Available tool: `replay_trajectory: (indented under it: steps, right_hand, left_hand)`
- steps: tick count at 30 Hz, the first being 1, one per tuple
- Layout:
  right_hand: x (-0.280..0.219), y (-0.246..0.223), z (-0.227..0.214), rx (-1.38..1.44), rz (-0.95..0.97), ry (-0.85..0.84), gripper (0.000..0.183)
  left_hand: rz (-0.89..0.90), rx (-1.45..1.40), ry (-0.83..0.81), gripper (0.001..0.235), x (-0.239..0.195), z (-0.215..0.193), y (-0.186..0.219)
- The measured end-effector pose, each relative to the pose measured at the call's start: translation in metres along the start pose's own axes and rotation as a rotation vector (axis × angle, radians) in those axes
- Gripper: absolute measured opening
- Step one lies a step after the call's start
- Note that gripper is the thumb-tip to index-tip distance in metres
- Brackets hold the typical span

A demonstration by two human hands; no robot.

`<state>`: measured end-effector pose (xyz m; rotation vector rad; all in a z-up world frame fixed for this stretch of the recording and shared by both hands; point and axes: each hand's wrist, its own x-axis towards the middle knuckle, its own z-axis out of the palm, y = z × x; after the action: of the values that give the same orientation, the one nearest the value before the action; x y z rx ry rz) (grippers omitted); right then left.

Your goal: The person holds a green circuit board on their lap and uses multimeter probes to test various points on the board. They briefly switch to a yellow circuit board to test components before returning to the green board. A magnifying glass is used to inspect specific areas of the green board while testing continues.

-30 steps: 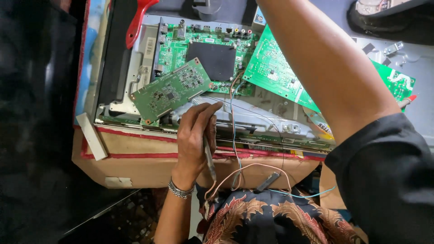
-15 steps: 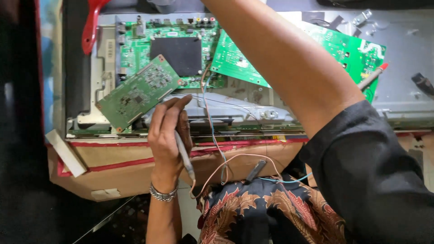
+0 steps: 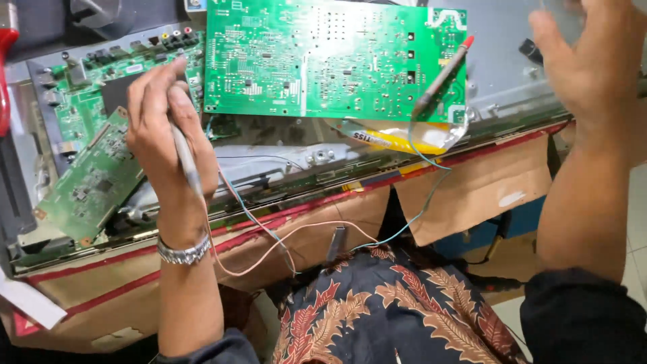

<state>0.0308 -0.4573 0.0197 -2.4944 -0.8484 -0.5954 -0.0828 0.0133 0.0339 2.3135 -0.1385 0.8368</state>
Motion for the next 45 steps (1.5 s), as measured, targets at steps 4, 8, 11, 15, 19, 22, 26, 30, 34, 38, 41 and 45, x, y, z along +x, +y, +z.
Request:
replay_trajectory:
  steps: [4, 8, 11, 15, 19, 22, 26, 30, 34, 38, 41, 45]
  right_hand:
    - [-0.048, 0.018, 0.002, -0.256, 0.058, -0.051, 0.033]
    - [-0.016, -0.037, 0.012, 0.045, -0.064, -0.030, 0.038]
    - [0.001, -0.036, 0.031, 0.156, -0.247, -0.175, 0.031]
    - [0.009, -0.030, 0.022, 0.095, -0.353, -0.138, 0.010]
    - [-0.018, -0.029, 0.024, 0.246, -0.046, -0.076, 0.015]
    - [-0.028, -0.033, 0.037, 0.226, 0.237, -0.028, 0.017]
    - [-0.026, -0.057, 0.047, 0.287, 0.392, -0.088, 0.026]
    - [-0.021, -0.079, 0.037, 0.260, 0.317, -0.062, 0.023]
    - [-0.024, -0.082, 0.034, 0.310, 0.393, 0.007, 0.028]
    - [0.003, -0.091, 0.040, 0.642, 0.332, 0.346, 0.062]
    - [0.008, -0.105, 0.047, 0.764, 0.360, -0.020, 0.055]
    - [0.027, -0.112, 0.060, 0.728, 0.341, -0.165, 0.022]
  left_hand:
    - [0.000, 0.112, -0.048, 0.044, 0.015, 0.025, -0.015]
    - [0.061, 0.161, -0.067, 0.036, 0.015, 0.050, -0.030]
    - [0.074, 0.125, -0.073, 0.038, 0.017, 0.051, -0.022]
    - [-0.007, 0.155, -0.043, 0.038, 0.009, 0.057, -0.030]
    - [-0.142, 0.173, -0.015, 0.038, -0.004, 0.059, -0.030]
    - [-0.174, 0.202, 0.011, 0.037, -0.013, 0.054, -0.020]
    - [-0.196, 0.237, -0.006, 0.038, -0.024, 0.040, -0.002]
    - [-0.217, 0.315, -0.028, 0.038, -0.030, 0.028, 0.007]
    - [-0.126, 0.392, -0.029, 0.036, -0.032, 0.026, 0.005]
    - [-0.194, 0.348, 0.035, 0.039, -0.035, 0.031, 0.011]
    - [-0.202, 0.327, 0.090, 0.042, -0.035, 0.035, 0.012]
    - [-0.191, 0.313, 0.102, 0.041, -0.035, 0.035, 0.009]
